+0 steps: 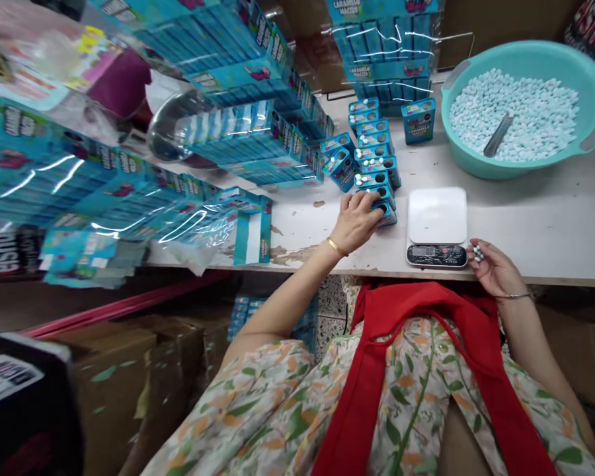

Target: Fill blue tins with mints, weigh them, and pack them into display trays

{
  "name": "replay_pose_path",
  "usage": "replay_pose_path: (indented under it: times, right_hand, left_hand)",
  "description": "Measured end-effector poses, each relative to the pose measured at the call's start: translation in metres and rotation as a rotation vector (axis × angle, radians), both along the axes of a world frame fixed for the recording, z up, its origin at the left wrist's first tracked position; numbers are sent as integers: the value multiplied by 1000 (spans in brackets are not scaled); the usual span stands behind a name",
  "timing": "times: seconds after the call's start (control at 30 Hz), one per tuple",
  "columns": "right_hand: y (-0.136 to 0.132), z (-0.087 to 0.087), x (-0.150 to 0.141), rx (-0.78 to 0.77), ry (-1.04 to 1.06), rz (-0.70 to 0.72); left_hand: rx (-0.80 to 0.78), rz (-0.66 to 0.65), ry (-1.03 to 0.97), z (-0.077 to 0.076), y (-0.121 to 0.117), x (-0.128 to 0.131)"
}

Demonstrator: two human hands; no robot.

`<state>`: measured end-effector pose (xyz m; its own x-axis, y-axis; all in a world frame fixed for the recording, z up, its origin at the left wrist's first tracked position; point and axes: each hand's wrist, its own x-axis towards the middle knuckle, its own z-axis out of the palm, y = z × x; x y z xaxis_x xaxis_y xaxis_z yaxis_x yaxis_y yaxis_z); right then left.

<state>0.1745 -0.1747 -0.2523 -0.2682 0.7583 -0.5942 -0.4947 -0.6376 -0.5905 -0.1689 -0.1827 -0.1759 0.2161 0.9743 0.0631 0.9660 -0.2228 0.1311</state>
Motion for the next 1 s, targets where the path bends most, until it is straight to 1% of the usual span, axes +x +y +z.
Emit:
replay_pose_path:
  times: [0.03,0.1,0.17,0.23,0.3,0.43,0.5,0.6,0.63,0.7,0.77,0.8,0.87,0.93,0.97,1.0]
  right_hand:
    - [-1,4,-2,16,-13,18]
    - [-5,11,-5,54,-47,56]
    - [-10,15,-5,93,-88,87]
    - [-14,18,-4,115,-127,105]
    - [-16,20,-3,112,-155,115]
    - [-19,26,3,92,-200,135]
    - [-20,28,6,90,-218,134]
    - [-21,29,10,84,-236,113]
    - [-21,28,10,76,-241,105]
    - [-20,28,9,49,-238,98]
    - [-19,29,5,31,-215,104]
    - [-18,30,4,35,-202,108]
    - [-15,32,1,65,-182,110]
    - [-13,33,1,98,-181,96]
    - [-12,32,3,104,-180,86]
    - [-12,32,5,106,-180,73]
  left_hand:
    - [0,4,42,4,-1,4]
    - [-21,-43,84,21,2,13]
    - [-29,-116,43,41,9,26]
    - [-23,-178,-42,52,22,44]
    - [-38,-230,-124,52,39,64]
    - [-161,-286,-206,34,71,99]
    - [-213,-293,-234,27,78,106]
    - [-224,-283,-326,23,80,103]
    - [-209,-260,-378,21,81,99]
    - [-172,-158,-523,17,91,93]
    - [-176,0,-719,11,115,91]
    - [-219,89,-833,8,131,92]
    - [-399,238,-1063,4,165,100]
    - [-613,329,-1251,3,194,112]
    - [-681,359,-1324,3,204,117]
    - [-718,382,-1385,3,211,121]
